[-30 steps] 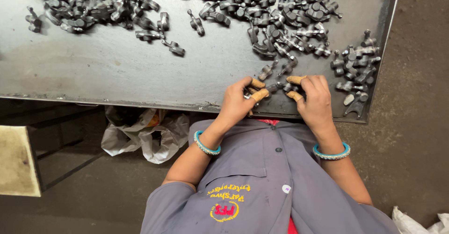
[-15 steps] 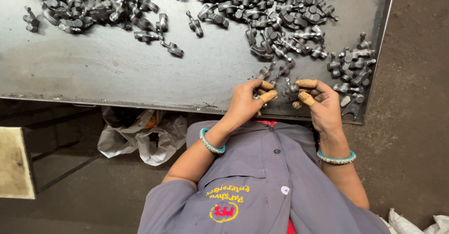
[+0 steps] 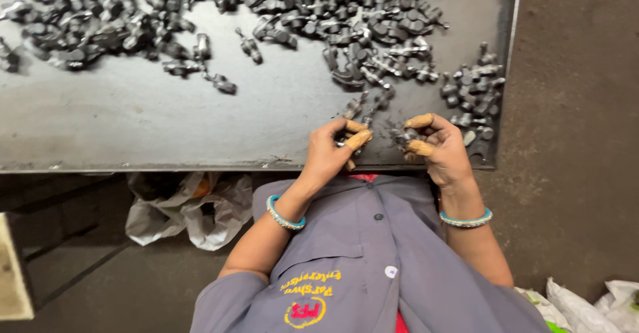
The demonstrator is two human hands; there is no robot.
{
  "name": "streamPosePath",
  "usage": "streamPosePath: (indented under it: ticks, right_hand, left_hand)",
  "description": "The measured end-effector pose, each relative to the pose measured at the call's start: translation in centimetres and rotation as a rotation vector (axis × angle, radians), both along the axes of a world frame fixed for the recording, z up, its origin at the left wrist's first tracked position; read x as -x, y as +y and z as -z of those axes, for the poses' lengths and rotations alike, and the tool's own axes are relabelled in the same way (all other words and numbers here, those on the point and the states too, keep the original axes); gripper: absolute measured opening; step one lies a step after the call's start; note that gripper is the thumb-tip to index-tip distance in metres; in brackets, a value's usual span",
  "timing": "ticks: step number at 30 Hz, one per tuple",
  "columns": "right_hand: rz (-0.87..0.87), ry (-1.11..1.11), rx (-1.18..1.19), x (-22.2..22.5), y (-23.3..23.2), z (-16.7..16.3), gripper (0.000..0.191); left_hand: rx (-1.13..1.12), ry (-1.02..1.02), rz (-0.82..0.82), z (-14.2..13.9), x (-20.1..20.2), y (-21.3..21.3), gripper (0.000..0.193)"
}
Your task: The person sorts small dark metal fittings on a large metal table, picking items one at a time by hand, inspecting them briefly, and placing them into separate piles and into a white plastic bag at the edge of the table. They occasionally sweep groups of parts together and continue picking through the pile.
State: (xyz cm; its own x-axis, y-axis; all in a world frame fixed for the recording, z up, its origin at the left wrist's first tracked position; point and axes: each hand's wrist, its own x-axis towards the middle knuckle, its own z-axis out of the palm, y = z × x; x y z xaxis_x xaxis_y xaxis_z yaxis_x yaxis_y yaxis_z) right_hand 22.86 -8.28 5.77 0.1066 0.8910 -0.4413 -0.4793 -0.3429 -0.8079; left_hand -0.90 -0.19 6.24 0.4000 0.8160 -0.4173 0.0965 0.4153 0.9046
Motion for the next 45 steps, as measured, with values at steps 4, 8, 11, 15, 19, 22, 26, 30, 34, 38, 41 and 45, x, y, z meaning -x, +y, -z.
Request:
streamPosePath:
  ticks: [4, 8, 11, 15, 19, 22, 26, 30, 34, 38, 41, 45]
  right_hand:
    - [0.151, -0.809, -0.15, -0.9, 0.5, -1.3, 0.039]
    - [0.275, -1.623, -0.119, -3.6, 1.6, -3.2, 0.038]
    - [0.241, -1.764, -0.111, -4.4, 2.1, -4.3, 0.032]
    - [0.129, -1.705, -0.293, -2.9, 3.5, -4.3, 0.032]
    - [-0.069, -1.697, -0.329, -0.7, 6.4, -2.7, 0.045]
    - [-0.107, -1.753, -0.285, 0.2, 7.3, -1.5, 0.042]
    - [-0.138, -1.698, -0.281, 0.4, 6.6, -1.0, 0.034]
    - [-0.14, -1.568, -0.334, 0.9, 5.0, -0.9, 0.034]
    - [0.048, -1.001, -0.269, 1.2, 2.8, -0.1, 0.035]
    - [0.196, -0.071, -0.189, -0.1, 1.6, 1.6, 0.033]
    - [0.204, 0.263, -0.063, -1.1, 1.3, 2.5, 0.03]
    - [0.171, 0.27, 0.008, -1.1, 1.3, 2.4, 0.036]
  left_hand:
    - [0.02, -0.077, -0.02, 0.2, 0.1, 0.0, 0.018]
    - [-0.051, -0.118, -0.059, 0.6, 0.3, -0.6, 0.018]
    - [-0.134, -0.142, -0.07, 0.7, 0.4, -1.1, 0.02]
    - [-0.199, -0.117, -0.033, 1.1, 0.3, -1.5, 0.026]
    - [-0.217, -0.111, -0.002, 1.7, 0.3, -1.3, 0.03]
    - [-0.298, -0.184, -0.031, 1.8, 0.3, -1.1, 0.031]
    - [-0.146, -0.153, -0.038, 1.7, 0.3, -0.9, 0.03]
    - [-0.108, -0.139, -0.047, 1.7, 0.2, -0.8, 0.029]
    - [-0.199, -0.141, -0.058, 2.3, 0.1, -0.9, 0.028]
    - [-0.133, -0.236, -0.07, 3.0, 0.2, -0.9, 0.027]
    - [-0.041, -0.289, -0.064, 3.1, 0.4, -0.8, 0.027]
    - [0.007, -0.33, -0.058, 3.0, 0.4, -0.6, 0.028]
